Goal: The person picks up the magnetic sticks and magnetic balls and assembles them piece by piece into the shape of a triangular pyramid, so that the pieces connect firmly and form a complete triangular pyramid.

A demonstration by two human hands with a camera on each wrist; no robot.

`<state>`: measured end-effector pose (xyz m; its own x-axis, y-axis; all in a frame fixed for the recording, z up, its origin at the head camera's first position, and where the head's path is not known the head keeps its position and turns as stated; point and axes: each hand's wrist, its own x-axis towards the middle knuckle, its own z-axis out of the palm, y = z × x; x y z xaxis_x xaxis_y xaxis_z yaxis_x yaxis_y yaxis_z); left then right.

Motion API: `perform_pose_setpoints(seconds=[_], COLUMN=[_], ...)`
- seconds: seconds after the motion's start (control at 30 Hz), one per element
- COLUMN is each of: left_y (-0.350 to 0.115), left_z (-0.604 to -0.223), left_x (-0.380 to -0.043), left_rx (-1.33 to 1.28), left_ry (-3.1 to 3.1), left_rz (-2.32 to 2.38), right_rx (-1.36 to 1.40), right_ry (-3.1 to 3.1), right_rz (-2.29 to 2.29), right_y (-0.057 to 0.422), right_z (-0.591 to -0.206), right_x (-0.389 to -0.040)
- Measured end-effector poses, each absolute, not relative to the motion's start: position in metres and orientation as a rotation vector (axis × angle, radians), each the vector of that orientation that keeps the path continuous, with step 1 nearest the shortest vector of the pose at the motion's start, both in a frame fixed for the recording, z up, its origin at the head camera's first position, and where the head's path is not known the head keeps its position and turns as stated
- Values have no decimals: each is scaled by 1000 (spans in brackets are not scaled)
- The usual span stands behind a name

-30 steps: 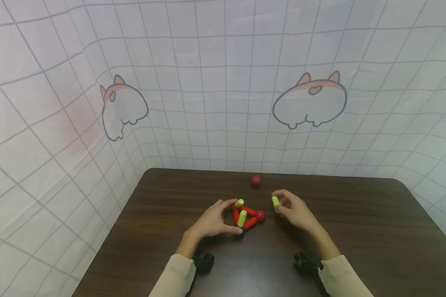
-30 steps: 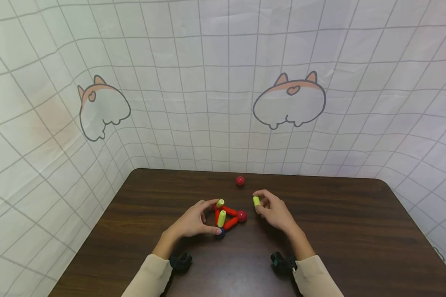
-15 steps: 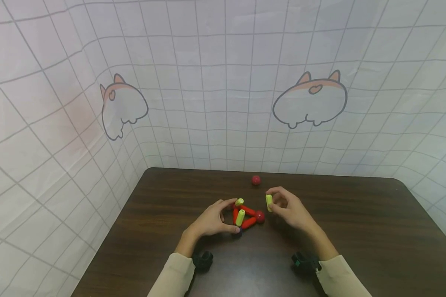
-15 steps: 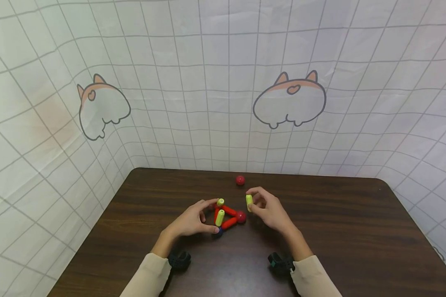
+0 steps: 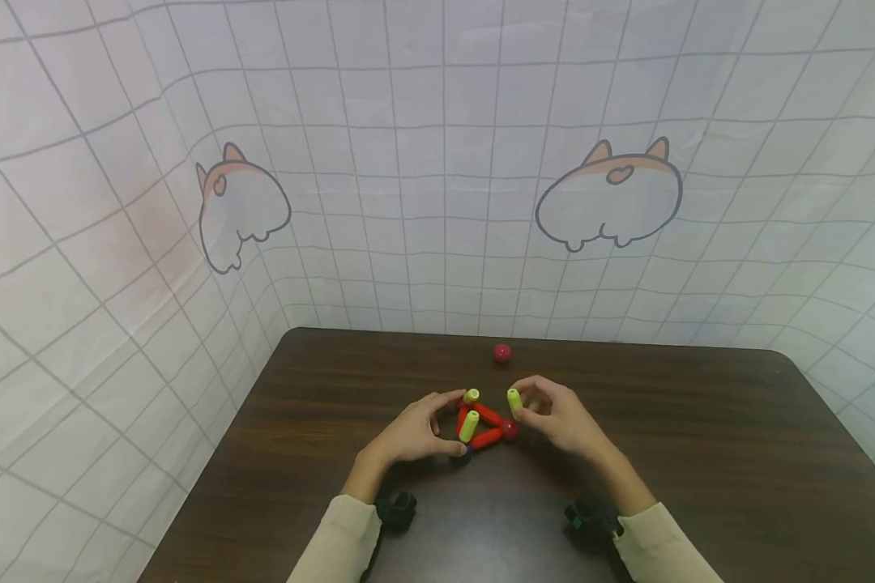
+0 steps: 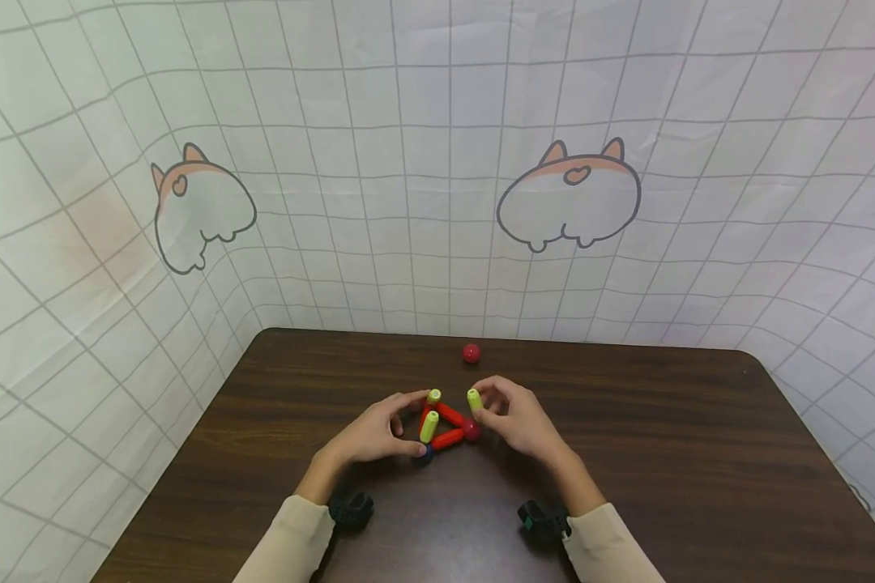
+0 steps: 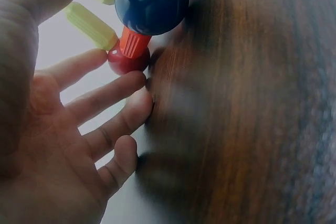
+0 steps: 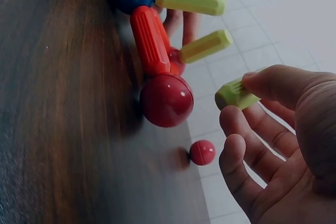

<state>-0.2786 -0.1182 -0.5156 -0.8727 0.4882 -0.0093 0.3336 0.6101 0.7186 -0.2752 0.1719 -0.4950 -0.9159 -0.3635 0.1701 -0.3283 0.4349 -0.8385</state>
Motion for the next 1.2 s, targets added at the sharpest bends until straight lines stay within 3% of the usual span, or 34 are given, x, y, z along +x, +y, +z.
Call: perform_pose_setpoints(seconds=[1.2], left_y=[-119], left_z=[-511], left_x=[-276], left_rx=[711], left_ry=[2550], left_rz=[1180], right_rx=[-698], right_ry=[2624], right_rz=[-1393], right_y=[156], right_z=[-505], right_x=[-271])
